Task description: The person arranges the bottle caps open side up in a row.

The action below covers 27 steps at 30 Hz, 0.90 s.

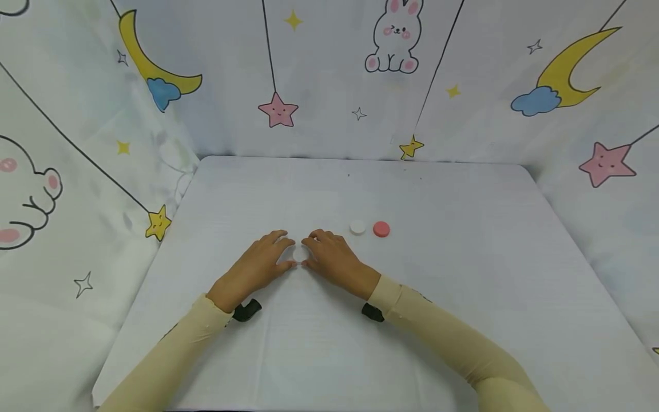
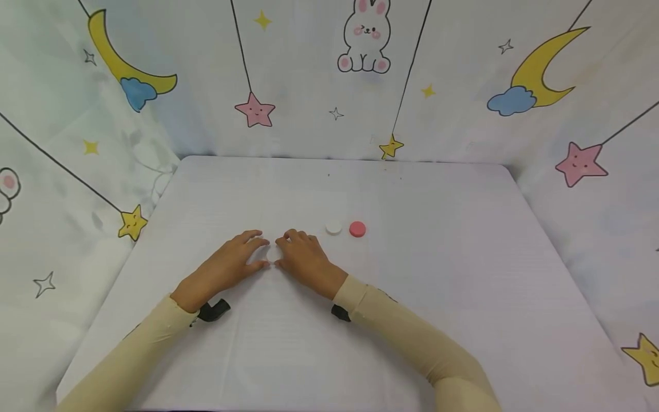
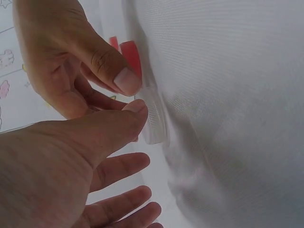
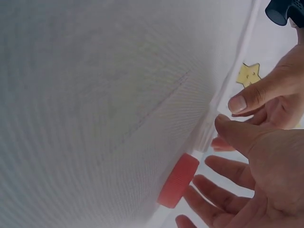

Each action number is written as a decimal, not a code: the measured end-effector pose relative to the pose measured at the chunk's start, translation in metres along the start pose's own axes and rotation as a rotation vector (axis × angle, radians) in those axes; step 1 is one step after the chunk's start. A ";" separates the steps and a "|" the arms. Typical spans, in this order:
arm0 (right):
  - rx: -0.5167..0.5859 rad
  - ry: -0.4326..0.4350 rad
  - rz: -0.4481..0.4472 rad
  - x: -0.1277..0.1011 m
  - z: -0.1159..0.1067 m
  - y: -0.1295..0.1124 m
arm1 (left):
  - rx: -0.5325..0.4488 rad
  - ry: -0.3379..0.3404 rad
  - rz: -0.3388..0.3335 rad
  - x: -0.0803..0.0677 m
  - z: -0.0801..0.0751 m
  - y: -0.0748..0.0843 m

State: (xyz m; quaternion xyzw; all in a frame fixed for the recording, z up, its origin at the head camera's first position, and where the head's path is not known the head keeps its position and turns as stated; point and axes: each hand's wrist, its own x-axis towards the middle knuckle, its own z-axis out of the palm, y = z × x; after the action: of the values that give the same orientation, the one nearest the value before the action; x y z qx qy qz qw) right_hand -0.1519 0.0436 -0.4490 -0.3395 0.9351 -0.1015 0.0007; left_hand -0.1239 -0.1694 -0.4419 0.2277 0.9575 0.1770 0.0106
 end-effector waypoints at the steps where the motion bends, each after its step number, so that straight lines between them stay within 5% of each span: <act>1: -0.007 -0.004 0.002 0.000 0.000 0.000 | 0.001 0.000 0.003 0.000 0.000 0.000; 27: -0.054 -0.036 0.002 0.004 -0.004 -0.006 | 0.026 0.004 0.013 0.007 0.005 -0.001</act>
State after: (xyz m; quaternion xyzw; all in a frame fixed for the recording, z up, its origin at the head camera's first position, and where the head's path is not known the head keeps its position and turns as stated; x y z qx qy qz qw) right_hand -0.1518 0.0374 -0.4441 -0.3405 0.9376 -0.0699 0.0084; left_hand -0.1298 -0.1660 -0.4466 0.2335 0.9582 0.1650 0.0047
